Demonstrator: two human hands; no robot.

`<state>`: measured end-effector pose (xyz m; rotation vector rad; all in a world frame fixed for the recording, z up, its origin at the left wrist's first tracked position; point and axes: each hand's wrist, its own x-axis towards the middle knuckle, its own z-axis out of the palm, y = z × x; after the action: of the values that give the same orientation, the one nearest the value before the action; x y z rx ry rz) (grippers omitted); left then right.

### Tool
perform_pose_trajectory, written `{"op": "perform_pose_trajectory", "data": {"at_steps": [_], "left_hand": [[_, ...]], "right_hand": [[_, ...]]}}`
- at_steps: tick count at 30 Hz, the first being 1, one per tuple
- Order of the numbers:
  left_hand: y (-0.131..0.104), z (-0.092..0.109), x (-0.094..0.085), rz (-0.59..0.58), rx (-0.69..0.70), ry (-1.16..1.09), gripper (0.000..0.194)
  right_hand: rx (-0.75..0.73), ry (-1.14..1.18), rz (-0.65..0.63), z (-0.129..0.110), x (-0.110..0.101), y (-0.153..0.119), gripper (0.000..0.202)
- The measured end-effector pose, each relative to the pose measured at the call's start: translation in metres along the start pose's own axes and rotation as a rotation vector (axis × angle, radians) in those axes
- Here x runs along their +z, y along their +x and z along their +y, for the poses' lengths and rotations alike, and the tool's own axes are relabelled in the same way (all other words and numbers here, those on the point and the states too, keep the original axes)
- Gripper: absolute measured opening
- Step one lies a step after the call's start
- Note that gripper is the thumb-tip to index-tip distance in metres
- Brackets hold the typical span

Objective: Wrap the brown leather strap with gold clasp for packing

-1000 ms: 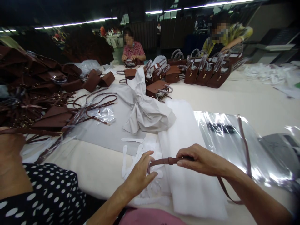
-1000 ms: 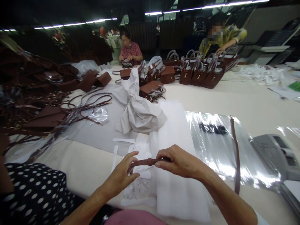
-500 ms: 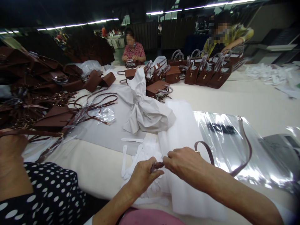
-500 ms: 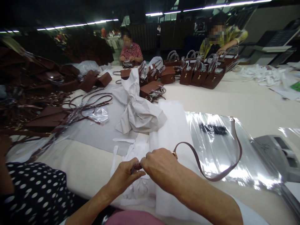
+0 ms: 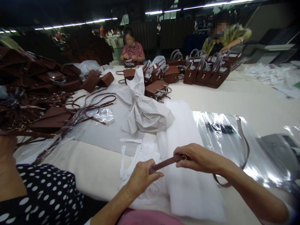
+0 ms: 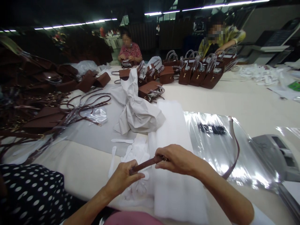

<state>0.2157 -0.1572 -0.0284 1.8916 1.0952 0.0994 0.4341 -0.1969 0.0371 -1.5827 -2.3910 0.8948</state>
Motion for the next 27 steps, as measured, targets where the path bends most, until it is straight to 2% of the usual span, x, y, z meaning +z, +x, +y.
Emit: {"op": "perform_pose_trajectory", "data": {"at_steps": [4, 6, 7, 10, 11, 13, 15, 17, 19, 20, 22, 23, 24, 27], "left_hand": [[0.004, 0.003, 0.009, -0.122, 0.038, -0.058, 0.026], [0.005, 0.005, 0.013, -0.139, 0.054, -0.141, 0.025], [0.005, 0.006, 0.013, -0.136, 0.052, -0.201, 0.032], [0.005, 0.008, 0.011, -0.158, 0.053, -0.482, 0.076], [0.005, 0.008, 0.008, -0.178, 0.067, -0.599, 0.082], [0.005, 0.003, 0.002, -0.195, 0.098, -0.832, 0.072], [0.005, -0.010, -0.003, -0.141, 0.165, -0.946, 0.068], [0.001, -0.028, -0.006, -0.071, 0.235, -0.823, 0.082], [-0.005, -0.048, -0.003, -0.069, 0.236, -0.523, 0.098], [-0.008, -0.055, 0.000, -0.087, 0.209, -0.372, 0.094], [-0.013, -0.064, 0.011, -0.105, 0.136, -0.158, 0.060], [-0.015, -0.065, 0.017, -0.092, 0.109, -0.101, 0.040], [-0.015, -0.064, 0.022, -0.072, 0.091, -0.068, 0.028], [-0.014, -0.053, 0.030, -0.048, 0.069, -0.067, 0.028]], "right_hand": [[-0.029, -0.144, -0.043, -0.014, 0.021, 0.008, 0.006], [-0.033, -0.151, -0.032, -0.023, 0.030, 0.011, 0.013], [-0.031, -0.113, -0.013, -0.024, 0.032, 0.012, 0.015], [-0.033, 0.049, 0.058, -0.020, 0.035, 0.009, 0.014], [-0.037, 0.088, 0.070, -0.016, 0.037, 0.008, 0.011], [-0.052, 0.153, 0.079, -0.010, 0.041, 0.007, 0.008], [-0.049, 0.217, 0.095, -0.004, 0.046, 0.006, 0.007], [-0.031, 0.288, 0.113, 0.000, 0.051, 0.004, 0.007], [-0.009, 0.343, 0.122, 0.004, 0.053, 0.001, 0.006], [-0.003, 0.360, 0.123, 0.006, 0.053, 0.000, 0.006], [-0.004, 0.351, 0.117, 0.006, 0.052, -0.004, 0.005], [-0.005, 0.319, 0.111, 0.004, 0.051, -0.005, 0.005], [-0.009, 0.267, 0.106, 0.001, 0.050, -0.006, 0.004], [-0.010, -0.006, 0.095, -0.016, 0.045, -0.008, 0.003]]}}
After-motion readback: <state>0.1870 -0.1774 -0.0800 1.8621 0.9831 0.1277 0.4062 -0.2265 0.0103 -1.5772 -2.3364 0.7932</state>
